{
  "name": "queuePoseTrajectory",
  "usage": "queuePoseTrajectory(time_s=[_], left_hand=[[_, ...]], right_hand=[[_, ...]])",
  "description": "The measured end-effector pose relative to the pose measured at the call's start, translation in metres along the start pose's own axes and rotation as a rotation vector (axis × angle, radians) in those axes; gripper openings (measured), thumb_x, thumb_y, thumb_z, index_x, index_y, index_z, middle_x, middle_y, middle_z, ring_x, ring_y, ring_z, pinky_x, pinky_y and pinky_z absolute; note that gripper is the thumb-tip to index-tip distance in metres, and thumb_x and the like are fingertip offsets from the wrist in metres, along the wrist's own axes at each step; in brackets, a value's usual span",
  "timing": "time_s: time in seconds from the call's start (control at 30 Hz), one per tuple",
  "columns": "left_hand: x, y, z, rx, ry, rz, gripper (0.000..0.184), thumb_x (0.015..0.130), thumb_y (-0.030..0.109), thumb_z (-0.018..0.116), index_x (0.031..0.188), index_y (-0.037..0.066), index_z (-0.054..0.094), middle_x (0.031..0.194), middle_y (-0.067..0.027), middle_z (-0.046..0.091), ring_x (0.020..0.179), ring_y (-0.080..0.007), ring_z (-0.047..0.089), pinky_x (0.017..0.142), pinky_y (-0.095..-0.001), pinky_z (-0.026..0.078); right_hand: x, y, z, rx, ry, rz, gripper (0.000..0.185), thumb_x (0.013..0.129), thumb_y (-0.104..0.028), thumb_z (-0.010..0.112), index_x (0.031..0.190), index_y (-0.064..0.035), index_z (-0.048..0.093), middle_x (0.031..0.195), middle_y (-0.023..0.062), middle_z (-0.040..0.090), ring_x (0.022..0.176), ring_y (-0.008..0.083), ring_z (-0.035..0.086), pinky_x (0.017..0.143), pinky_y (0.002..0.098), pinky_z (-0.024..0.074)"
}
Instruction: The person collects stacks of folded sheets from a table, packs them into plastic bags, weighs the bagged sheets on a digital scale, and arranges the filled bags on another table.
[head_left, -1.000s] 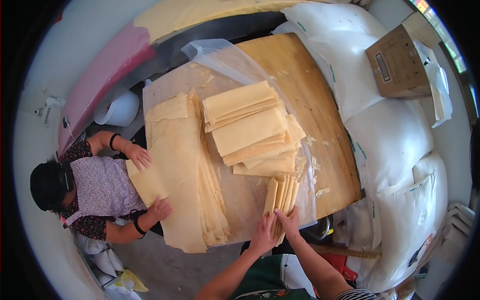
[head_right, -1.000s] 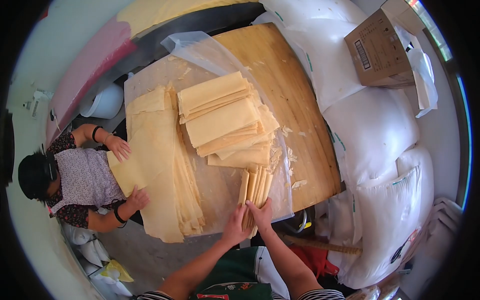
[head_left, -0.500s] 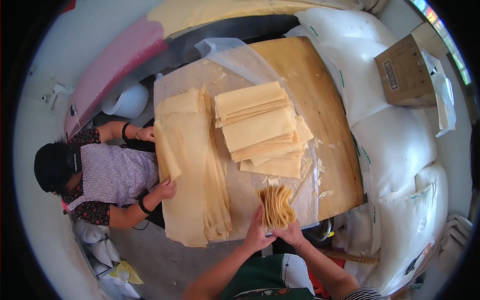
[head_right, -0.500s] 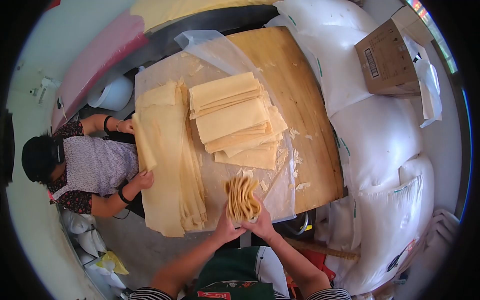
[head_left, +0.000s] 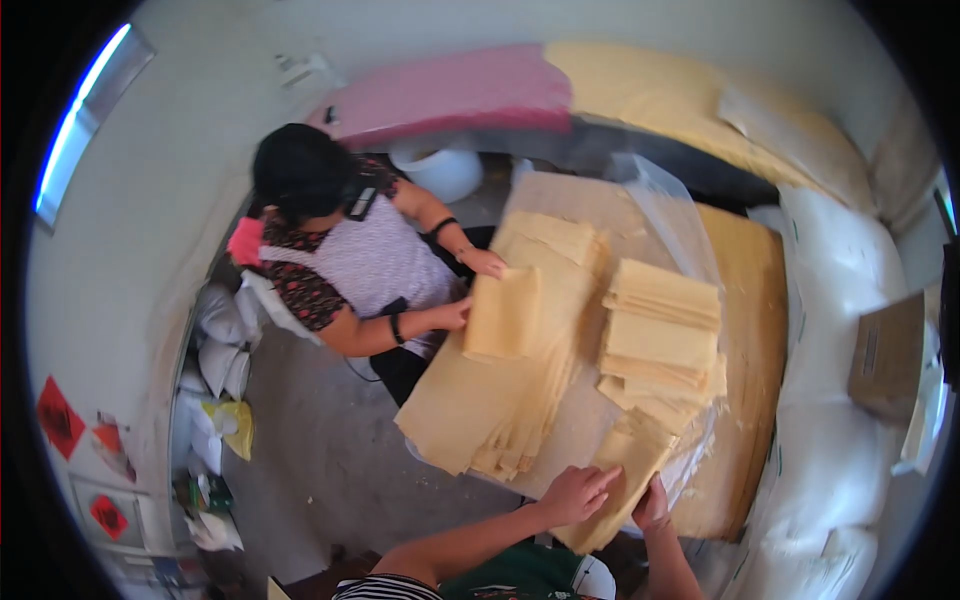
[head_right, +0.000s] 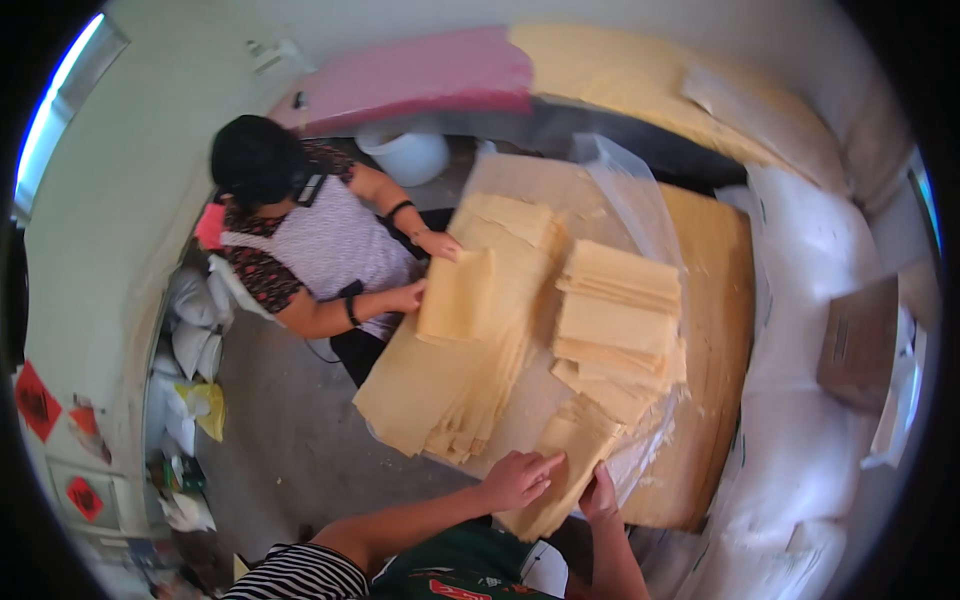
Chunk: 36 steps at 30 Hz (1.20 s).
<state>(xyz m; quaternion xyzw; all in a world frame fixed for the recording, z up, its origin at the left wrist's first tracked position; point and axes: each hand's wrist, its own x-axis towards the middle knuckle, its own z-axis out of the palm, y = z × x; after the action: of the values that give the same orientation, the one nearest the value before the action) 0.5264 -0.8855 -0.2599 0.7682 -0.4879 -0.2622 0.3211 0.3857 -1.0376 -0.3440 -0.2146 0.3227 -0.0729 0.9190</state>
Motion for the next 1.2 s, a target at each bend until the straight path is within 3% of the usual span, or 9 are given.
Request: queuePoseTrajectory(time_s=[0.2,0.27,0.4,0.5,0.6,0.7,0.83,0.93,1.2], left_hand=[[-0.064,0.043,-0.072,0.444,0.402,-0.088,0.071,0.077,0.029,0.071,0.139,0.011,0.041,0.127,-0.0111,0.049,0.121,-0.0309,0.044,0.098,-0.0449,0.035],[-0.09,0.025,-0.068,-0.014,0.846,-0.303,0.083,0.076,0.027,0.075,0.144,0.009,0.03,0.134,-0.0137,0.044,0.128,-0.0306,0.038,0.105,-0.0465,0.032],[-0.157,0.024,-0.082,-1.193,0.573,-0.487,0.084,0.075,0.02,0.078,0.14,0.002,0.029,0.13,-0.0144,0.049,0.124,-0.0228,0.045,0.102,-0.039,0.039],[-0.206,0.036,-0.087,-1.433,0.784,-0.353,0.069,0.076,0.012,0.076,0.132,0.003,0.037,0.118,-0.0119,0.056,0.11,-0.0202,0.056,0.094,-0.0361,0.047],[-0.261,0.024,-0.064,-1.455,1.066,-0.455,0.058,0.076,0.007,0.074,0.125,0.004,0.042,0.109,-0.009,0.059,0.1,-0.019,0.06,0.086,-0.0339,0.051],[-0.324,0.027,-0.054,-1.369,1.338,-0.413,0.054,0.075,0.005,0.074,0.12,0.005,0.044,0.109,-0.0087,0.059,0.099,-0.0195,0.061,0.085,-0.0346,0.053],[-0.426,0.055,-0.05,-1.376,1.524,-0.34,0.054,0.075,0.003,0.073,0.12,0.005,0.043,0.109,-0.0088,0.059,0.099,-0.0198,0.061,0.085,-0.0341,0.052],[-0.518,0.076,-0.058,-1.225,1.632,-0.334,0.052,0.076,-0.001,0.069,0.121,0.005,0.044,0.111,-0.0089,0.059,0.1,-0.0202,0.061,0.086,-0.0335,0.052],[-0.707,0.143,-0.065,-1.074,2.0,-0.094,0.048,0.079,-0.004,0.063,0.123,0.002,0.044,0.112,-0.0121,0.061,0.101,-0.022,0.062,0.089,-0.036,0.052]], right_hand=[[0.002,0.013,0.096,0.156,-0.276,0.208,0.065,0.09,-0.055,0.047,0.135,-0.0082,0.045,0.134,0.0121,0.052,0.121,0.0309,0.05,0.103,0.0465,0.0398],[-0.002,0.021,0.124,0.133,-0.345,0.269,0.063,0.091,-0.052,0.046,0.135,-0.0075,0.045,0.133,0.0124,0.052,0.121,0.0305,0.051,0.102,0.0462,0.0403],[-0.01,0.055,0.19,-0.209,-0.502,0.512,0.061,0.092,-0.049,0.044,0.134,-0.0049,0.046,0.131,0.0125,0.054,0.119,0.0289,0.052,0.102,0.0427,0.0413],[-0.042,0.088,0.241,-0.423,-0.536,0.539,0.062,0.092,-0.052,0.042,0.134,-0.0064,0.047,0.131,0.0131,0.054,0.119,0.0285,0.051,0.101,0.0408,0.0417],[-0.09,0.124,0.273,-0.513,-0.368,0.546,0.061,0.092,-0.046,0.046,0.139,-0.0077,0.04,0.133,0.0128,0.051,0.121,0.0267,0.05,0.101,0.0388,0.0412],[-0.11,0.18,0.256,-0.926,-0.826,0.216,0.074,0.087,-0.029,0.063,0.145,-0.0074,0.024,0.135,0.011,0.046,0.122,0.0232,0.047,0.101,0.0367,0.0404],[-0.183,0.258,0.279,-1.245,-0.871,0.163,0.08,0.08,-0.025,0.073,0.143,-0.006,0.028,0.133,0.0104,0.049,0.12,0.0216,0.049,0.099,0.0353,0.0418],[-0.228,0.313,0.303,-1.154,-0.946,0.512,0.081,0.074,-0.02,0.079,0.14,-0.005,0.033,0.129,0.0094,0.052,0.116,0.0194,0.052,0.097,0.0335,0.0428],[-0.345,0.455,0.331,-1.407,-1.472,0.278,0.065,0.077,-0.022,0.076,0.13,-0.0048,0.042,0.121,0.0073,0.056,0.112,0.0155,0.053,0.095,0.0332,0.0435]])
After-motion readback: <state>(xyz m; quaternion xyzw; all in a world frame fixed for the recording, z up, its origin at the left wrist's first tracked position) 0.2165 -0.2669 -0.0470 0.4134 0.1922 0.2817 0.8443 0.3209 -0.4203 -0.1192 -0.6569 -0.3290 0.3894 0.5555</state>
